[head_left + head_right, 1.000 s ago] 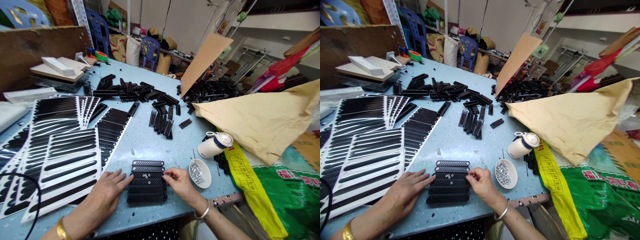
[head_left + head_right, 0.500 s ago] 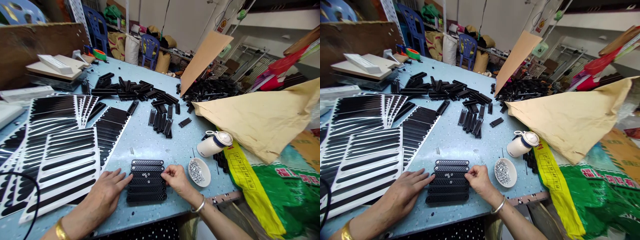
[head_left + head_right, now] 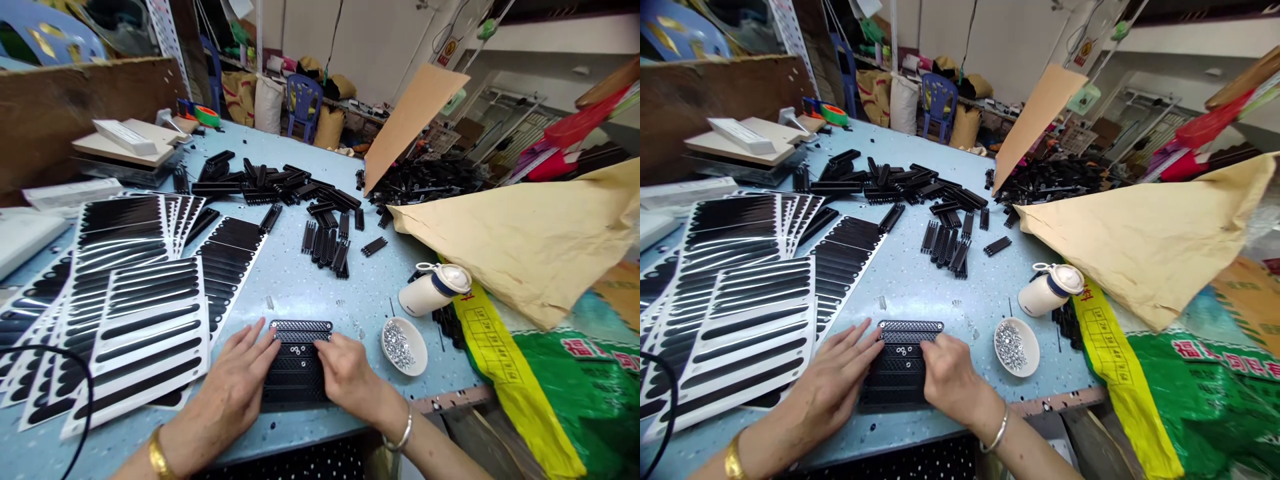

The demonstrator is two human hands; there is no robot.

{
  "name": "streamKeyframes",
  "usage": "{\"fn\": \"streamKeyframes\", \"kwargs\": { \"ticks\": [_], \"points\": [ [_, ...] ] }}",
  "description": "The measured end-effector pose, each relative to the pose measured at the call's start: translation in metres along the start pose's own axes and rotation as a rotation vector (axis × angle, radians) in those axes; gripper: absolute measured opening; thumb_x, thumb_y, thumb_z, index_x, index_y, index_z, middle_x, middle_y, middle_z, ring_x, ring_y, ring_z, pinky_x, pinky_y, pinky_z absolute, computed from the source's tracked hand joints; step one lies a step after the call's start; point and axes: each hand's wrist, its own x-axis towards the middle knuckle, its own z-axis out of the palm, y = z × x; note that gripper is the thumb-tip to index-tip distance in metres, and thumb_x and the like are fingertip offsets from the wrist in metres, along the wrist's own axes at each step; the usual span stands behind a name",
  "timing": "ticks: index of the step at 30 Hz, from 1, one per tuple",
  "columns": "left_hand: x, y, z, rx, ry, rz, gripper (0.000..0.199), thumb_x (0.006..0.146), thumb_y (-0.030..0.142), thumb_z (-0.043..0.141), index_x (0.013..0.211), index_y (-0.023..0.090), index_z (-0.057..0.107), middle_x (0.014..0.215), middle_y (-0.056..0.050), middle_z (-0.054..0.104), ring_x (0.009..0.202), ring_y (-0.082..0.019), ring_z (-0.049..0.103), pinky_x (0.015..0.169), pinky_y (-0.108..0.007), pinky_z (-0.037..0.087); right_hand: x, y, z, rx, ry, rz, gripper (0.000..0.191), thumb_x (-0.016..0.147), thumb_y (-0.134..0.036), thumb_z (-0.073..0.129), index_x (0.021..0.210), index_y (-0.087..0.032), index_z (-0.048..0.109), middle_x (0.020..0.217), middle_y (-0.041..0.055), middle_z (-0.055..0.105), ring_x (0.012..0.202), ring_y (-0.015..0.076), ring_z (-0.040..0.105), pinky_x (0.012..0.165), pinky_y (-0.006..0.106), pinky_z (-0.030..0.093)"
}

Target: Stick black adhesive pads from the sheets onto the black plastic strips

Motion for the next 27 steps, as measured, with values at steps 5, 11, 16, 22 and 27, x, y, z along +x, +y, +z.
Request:
{"fn": "streamKeyframes", "kwargs": {
  "ticks": [5, 11, 16, 22, 27],
  "points": [
    [0.013, 0.025, 0.017, -0.044, -0.099, 0.098, 0.069, 0.075, -0.001, 0.044, 0.143, 0.008, 0.040, 0.144, -0.019, 0.051, 0.141, -0.030, 0.037, 0.109, -0.052, 0.043, 0.004, -0.022, -0.002, -0.284, -0.259, -0.130, 0.036, 0.080, -0.001, 0.047, 0.114, -0.007, 0.057, 0.087, 0.0103, 0.062, 0.073, 0.0210, 0.055, 0.064, 0.031, 0.043],
    [-0.002, 0.041, 0.009, -0.076, -0.200, 0.147, 0.071, 0.071, -0.001, 0.042, 0.142, 0.009, 0.042, 0.143, -0.016, 0.053, 0.137, -0.028, 0.044, 0.106, -0.050, 0.048, -0.018, -0.023, -0.013, -0.270, -0.266, -0.195, 0.034, 0.079, 0.000, 0.046, 0.108, -0.013, 0.060, 0.082, 0.0081, 0.059, 0.073, 0.0218, 0.053, 0.063, 0.033, 0.041],
    [-0.017, 0.041, -0.005, -0.145, -0.169, 0.149, 0.068, 0.077, -0.004, 0.037, 0.142, 0.015, 0.041, 0.146, -0.011, 0.051, 0.140, -0.022, 0.040, 0.108, -0.046, 0.047, -0.032, -0.013, -0.005, -0.212, -0.104, -0.181, 0.040, 0.082, 0.001, 0.041, 0.116, -0.008, 0.061, 0.079, 0.0092, 0.058, 0.070, 0.0219, 0.052, 0.061, 0.034, 0.042],
    [-0.019, 0.025, -0.002, -0.026, -0.013, -0.001, 0.061, 0.078, -0.002, 0.041, 0.137, 0.015, 0.047, 0.145, -0.015, 0.051, 0.143, -0.031, 0.032, 0.106, -0.056, 0.041, -0.030, -0.015, 0.001, -0.194, -0.139, -0.183, 0.054, 0.082, 0.001, 0.040, 0.134, -0.008, 0.052, 0.082, 0.0100, 0.060, 0.070, 0.0217, 0.053, 0.063, 0.035, 0.045],
    [-0.006, 0.022, 0.011, 0.074, -0.108, 0.037, 0.067, 0.067, 0.000, 0.046, 0.132, 0.016, 0.055, 0.147, -0.014, 0.049, 0.143, -0.041, 0.026, 0.104, -0.063, 0.035, -0.025, -0.022, -0.005, -0.254, -0.222, -0.193, 0.053, 0.082, 0.000, 0.041, 0.132, -0.007, 0.054, 0.082, 0.0106, 0.060, 0.071, 0.0223, 0.053, 0.063, 0.035, 0.044]
  ]
}}
